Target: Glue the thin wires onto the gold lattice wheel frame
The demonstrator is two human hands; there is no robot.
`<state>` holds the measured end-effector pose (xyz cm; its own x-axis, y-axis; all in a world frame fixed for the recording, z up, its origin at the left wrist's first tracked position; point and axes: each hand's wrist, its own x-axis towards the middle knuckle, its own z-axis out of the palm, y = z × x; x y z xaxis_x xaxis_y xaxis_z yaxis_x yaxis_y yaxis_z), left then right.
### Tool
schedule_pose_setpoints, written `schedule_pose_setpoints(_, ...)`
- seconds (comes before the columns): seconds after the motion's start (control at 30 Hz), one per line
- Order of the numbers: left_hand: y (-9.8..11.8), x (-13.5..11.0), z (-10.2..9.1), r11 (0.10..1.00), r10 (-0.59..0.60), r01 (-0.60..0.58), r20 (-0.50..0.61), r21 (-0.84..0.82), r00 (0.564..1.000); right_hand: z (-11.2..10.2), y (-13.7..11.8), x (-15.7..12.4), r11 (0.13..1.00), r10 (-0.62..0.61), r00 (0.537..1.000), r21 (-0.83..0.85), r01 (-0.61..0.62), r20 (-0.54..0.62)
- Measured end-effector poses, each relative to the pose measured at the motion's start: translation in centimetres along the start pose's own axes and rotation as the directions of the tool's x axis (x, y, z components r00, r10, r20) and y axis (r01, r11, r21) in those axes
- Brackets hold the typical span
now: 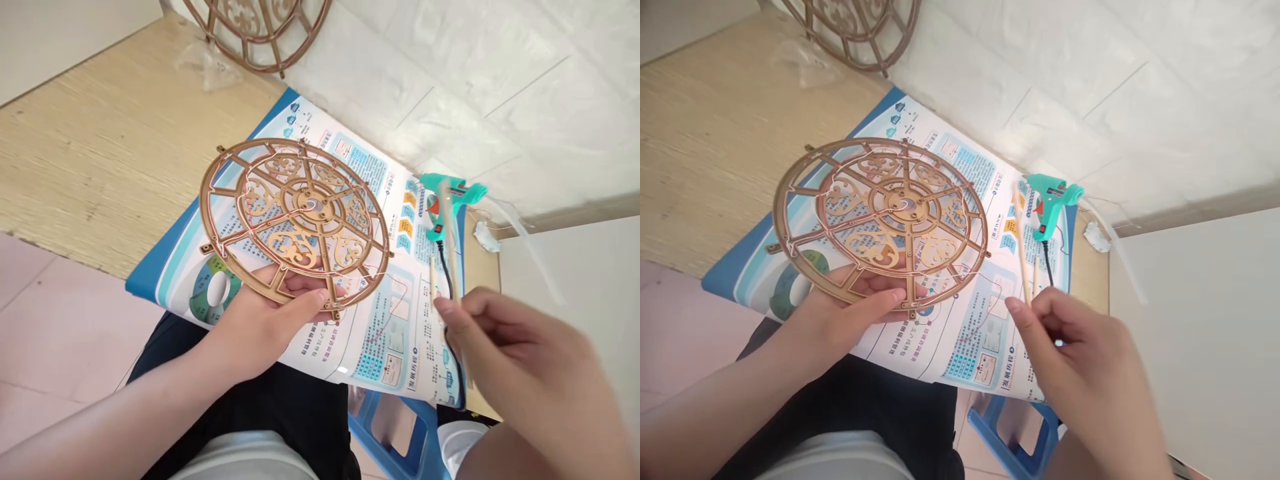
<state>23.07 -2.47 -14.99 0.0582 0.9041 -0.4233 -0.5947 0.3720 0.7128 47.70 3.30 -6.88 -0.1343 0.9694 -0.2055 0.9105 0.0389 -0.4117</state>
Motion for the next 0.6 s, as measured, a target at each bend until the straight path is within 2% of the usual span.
schedule_pose_setpoints(0.07,0.1,0.0,0.2,1.0,-0.007,0.007,-0.022,-0.01,1.0,0.6,1.2,-0.8,0.994,0.106,0.985,-0.042,-0.101,0.139)
schedule_pose_setpoints(0.1,0.2,0.0,0.3,1.0,-0.011,0.011,-0.034,-0.015,0.999,1.0,1.9,-1.2,0.99,0.127,0.978,-0.087,-0.114,0.166)
schedule_pose_setpoints(0.27,0.0,0.0,0.4,1.0,0.005,-0.007,-0.077,-0.013,0.997,3.2,4.3,-1.9,0.967,0.19,0.963,-0.204,-0.149,0.193)
schedule_pose_setpoints(0.33,-0.2,0.0,0.3,1.0,0.019,-0.02,-0.089,-0.008,0.996,3.4,4.3,-1.9,0.972,0.183,0.974,-0.175,-0.159,0.131)
schedule_pose_setpoints(0.43,-0.4,-0.1,0.2,0.999,0.034,-0.035,-0.09,-0.008,0.995,2.8,4.0,-1.3,0.979,0.181,0.983,-0.088,-0.183,-0.038)
schedule_pose_setpoints(0.6,0.0,-0.4,0.5,0.999,0.039,-0.039,-0.105,-0.004,0.994,1.3,4.6,2.1,0.981,0.193,0.944,0.041,-0.189,-0.268)
